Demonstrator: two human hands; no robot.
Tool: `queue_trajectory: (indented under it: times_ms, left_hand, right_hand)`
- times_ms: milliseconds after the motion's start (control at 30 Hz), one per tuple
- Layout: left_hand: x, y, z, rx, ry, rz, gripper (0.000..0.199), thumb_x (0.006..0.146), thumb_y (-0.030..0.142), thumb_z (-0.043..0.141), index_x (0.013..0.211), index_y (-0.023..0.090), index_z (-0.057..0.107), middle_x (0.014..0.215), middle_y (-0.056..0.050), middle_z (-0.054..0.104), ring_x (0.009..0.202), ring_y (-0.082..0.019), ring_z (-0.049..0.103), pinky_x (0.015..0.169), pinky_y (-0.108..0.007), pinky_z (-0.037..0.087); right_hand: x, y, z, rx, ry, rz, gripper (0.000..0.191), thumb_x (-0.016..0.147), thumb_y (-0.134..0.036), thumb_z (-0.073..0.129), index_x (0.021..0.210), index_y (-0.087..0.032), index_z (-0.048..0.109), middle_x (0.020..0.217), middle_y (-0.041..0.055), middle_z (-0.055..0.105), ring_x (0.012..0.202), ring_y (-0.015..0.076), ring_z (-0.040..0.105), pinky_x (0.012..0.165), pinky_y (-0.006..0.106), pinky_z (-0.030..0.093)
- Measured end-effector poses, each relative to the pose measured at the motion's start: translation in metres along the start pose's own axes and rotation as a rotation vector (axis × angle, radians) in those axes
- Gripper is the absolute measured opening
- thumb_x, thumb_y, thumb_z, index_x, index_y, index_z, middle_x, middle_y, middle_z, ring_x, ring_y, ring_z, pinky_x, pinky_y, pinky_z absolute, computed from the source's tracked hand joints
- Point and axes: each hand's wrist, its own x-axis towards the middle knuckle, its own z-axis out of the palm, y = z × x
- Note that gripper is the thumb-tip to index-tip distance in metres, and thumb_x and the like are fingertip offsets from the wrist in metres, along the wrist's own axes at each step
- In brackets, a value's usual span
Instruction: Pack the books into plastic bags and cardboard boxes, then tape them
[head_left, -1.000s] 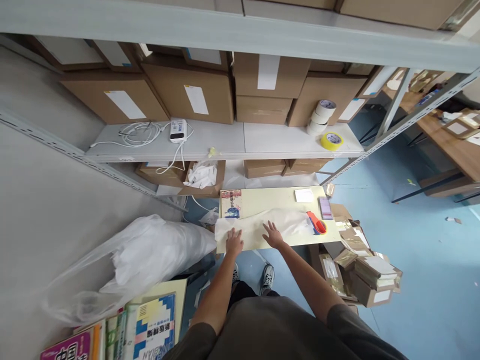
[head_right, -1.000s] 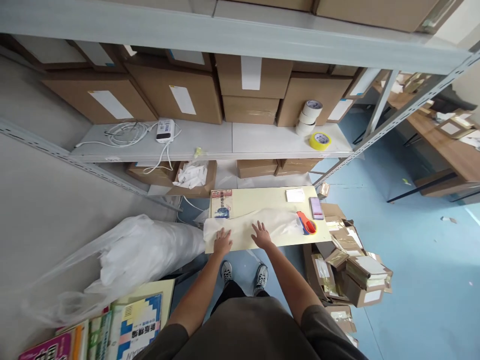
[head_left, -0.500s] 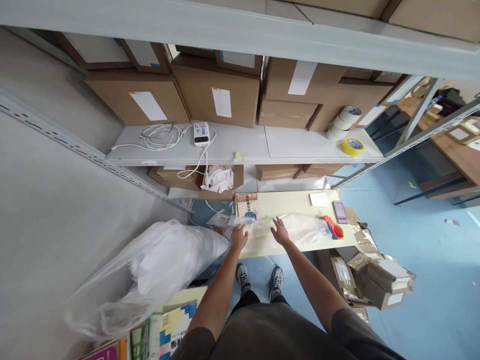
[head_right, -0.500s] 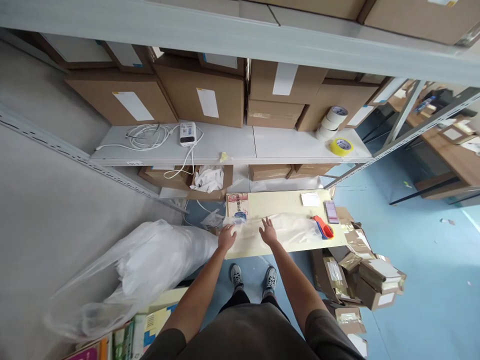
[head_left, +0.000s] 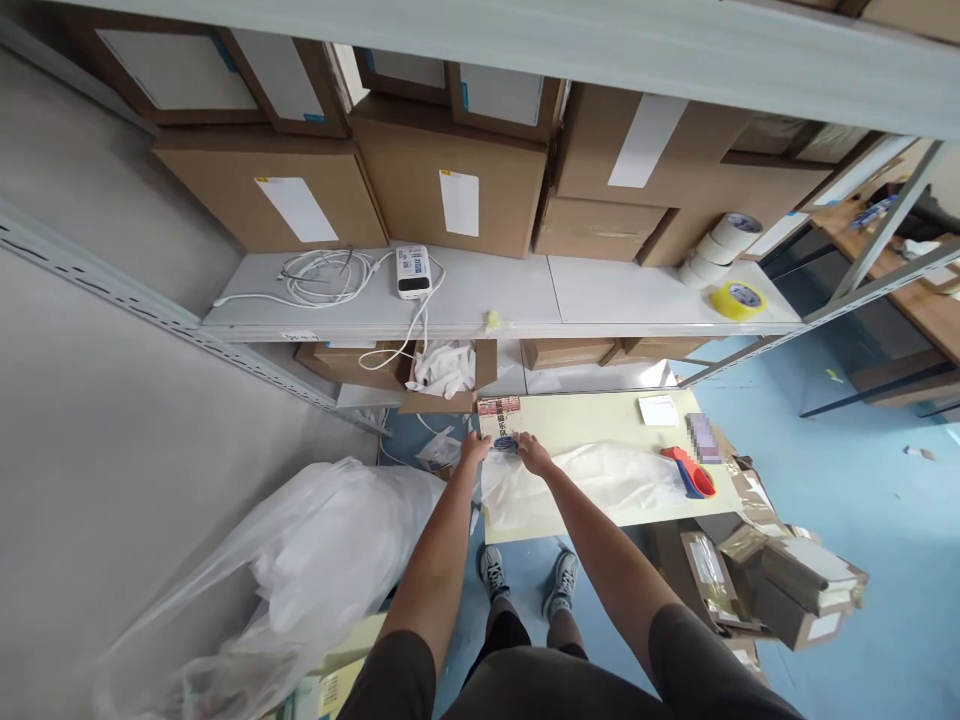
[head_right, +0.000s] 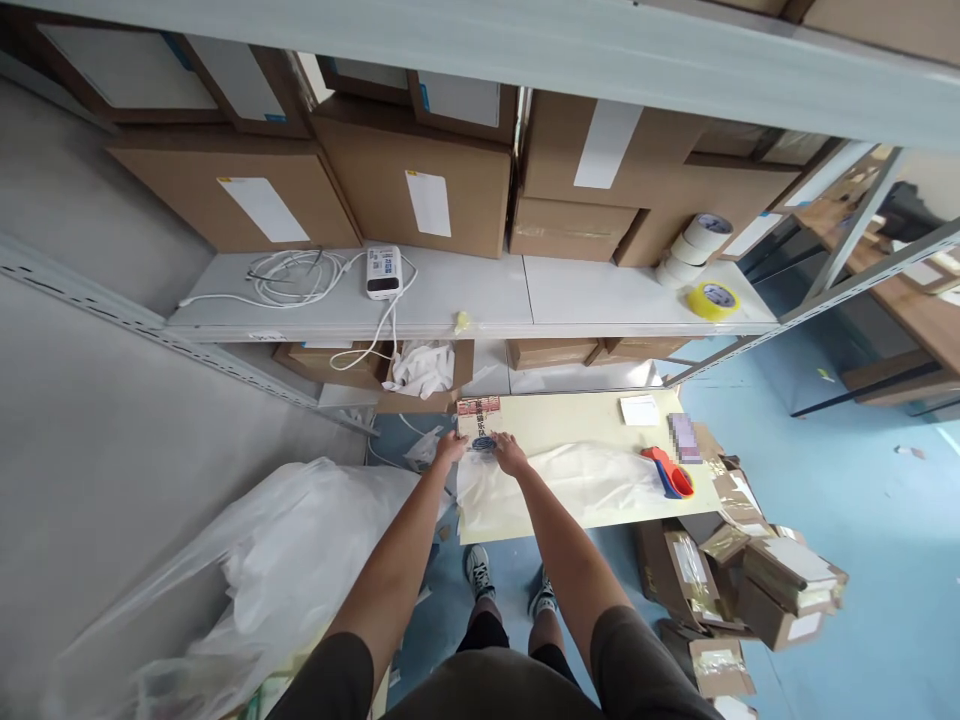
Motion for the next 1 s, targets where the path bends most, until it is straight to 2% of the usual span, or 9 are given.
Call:
queue_trajectory:
  times_ms: [100,200,333,467,600,700,833,933,1000]
  left_hand:
    - [0.009,0.012,0.002,-0.006,0.023,0.024,0.024,0.086,0.021,0.071,0.109,0.015,0.077,0.109,-0.016,0.08,0.102,-0.029,0.075,0.088,-0.034,0.053]
    - [0.011,0.033,0.007,-0.021,0.056,0.148,0.031,0.087,0.015,0.067,0.117,0.016,0.074,0.116,-0.013,0.08,0.106,-0.024,0.073,0.091,-0.031,0.053]
    - [0.006,0.06,0.003,-0.103,0.047,0.322,0.032,0.087,0.013,0.066,0.118,0.017,0.074,0.116,-0.011,0.079,0.101,-0.021,0.073,0.092,-0.03,0.055]
    - [-0.008,0.085,-0.015,-0.278,-0.047,0.387,0.036,0.088,0.023,0.069,0.123,0.017,0.074,0.117,-0.009,0.078,0.091,-0.018,0.074,0.083,-0.028,0.058]
    - [-0.04,0.097,-0.029,-0.475,-0.145,0.387,0.053,0.085,0.04,0.076,0.131,0.015,0.073,0.117,-0.011,0.078,0.092,-0.02,0.074,0.079,-0.029,0.06]
    - [-0.079,0.077,-0.019,-0.566,-0.146,0.344,0.058,0.081,0.043,0.079,0.131,0.014,0.075,0.115,-0.013,0.079,0.092,-0.022,0.075,0.076,-0.031,0.06]
    - [-0.134,0.016,0.018,-0.509,-0.108,0.249,0.046,0.08,0.038,0.076,0.118,0.013,0.08,0.104,-0.012,0.082,0.096,-0.025,0.075,0.084,-0.035,0.061]
    - [-0.16,-0.025,0.039,-0.365,-0.045,0.132,0.042,0.083,0.037,0.071,0.119,0.016,0.079,0.1,-0.009,0.082,0.099,-0.026,0.076,0.089,-0.037,0.06]
    - [-0.166,-0.039,0.043,-0.238,0.005,0.047,0.043,0.087,0.033,0.067,0.126,0.017,0.076,0.111,-0.01,0.081,0.107,-0.027,0.075,0.096,-0.038,0.058]
  right_hand:
    - [-0.005,0.004,-0.004,0.02,-0.009,0.046,0.06,0.099,-0.022,0.047,0.158,-0.027,0.051,0.159,0.0048,0.057,0.153,0.0277,0.044,0.124,0.042,0.039]
    - [-0.007,0.007,-0.015,0.074,0.024,0.138,0.059,0.099,-0.024,0.047,0.158,-0.023,0.05,0.154,0.0097,0.06,0.148,0.0284,0.05,0.12,0.041,0.043]
    - [-0.006,0.006,-0.041,0.219,0.198,0.217,0.06,0.1,-0.036,0.051,0.158,-0.02,0.048,0.146,0.0129,0.066,0.14,0.0288,0.059,0.112,0.04,0.049]
    - [-0.012,-0.003,-0.083,0.611,0.367,0.05,0.06,0.093,-0.055,0.057,0.143,-0.022,0.057,0.119,0.0103,0.077,0.111,0.0282,0.072,0.092,0.038,0.058]
    - [-0.044,-0.005,-0.119,0.962,0.356,-0.09,0.053,0.078,-0.057,0.075,0.115,-0.02,0.065,0.089,0.0056,0.077,0.081,0.0236,0.07,0.078,0.035,0.057]
    - [-0.082,0.005,-0.111,1.022,0.339,-0.071,0.051,0.073,-0.055,0.08,0.106,-0.02,0.066,0.083,0.0039,0.076,0.075,0.0223,0.068,0.074,0.034,0.055]
    - [-0.126,0.025,-0.056,0.954,0.252,0.044,0.048,0.068,-0.058,0.082,0.093,-0.02,0.066,0.074,0.0037,0.074,0.069,0.0236,0.069,0.068,0.036,0.056]
    - [-0.135,0.031,-0.016,0.853,0.179,0.137,0.047,0.072,-0.059,0.079,0.096,-0.02,0.068,0.08,0.0067,0.078,0.077,0.0277,0.074,0.073,0.04,0.06]
    - [-0.132,0.029,-0.004,0.711,0.133,0.219,0.047,0.078,-0.055,0.076,0.108,-0.019,0.071,0.095,0.0104,0.081,0.089,0.0305,0.077,0.08,0.042,0.061]
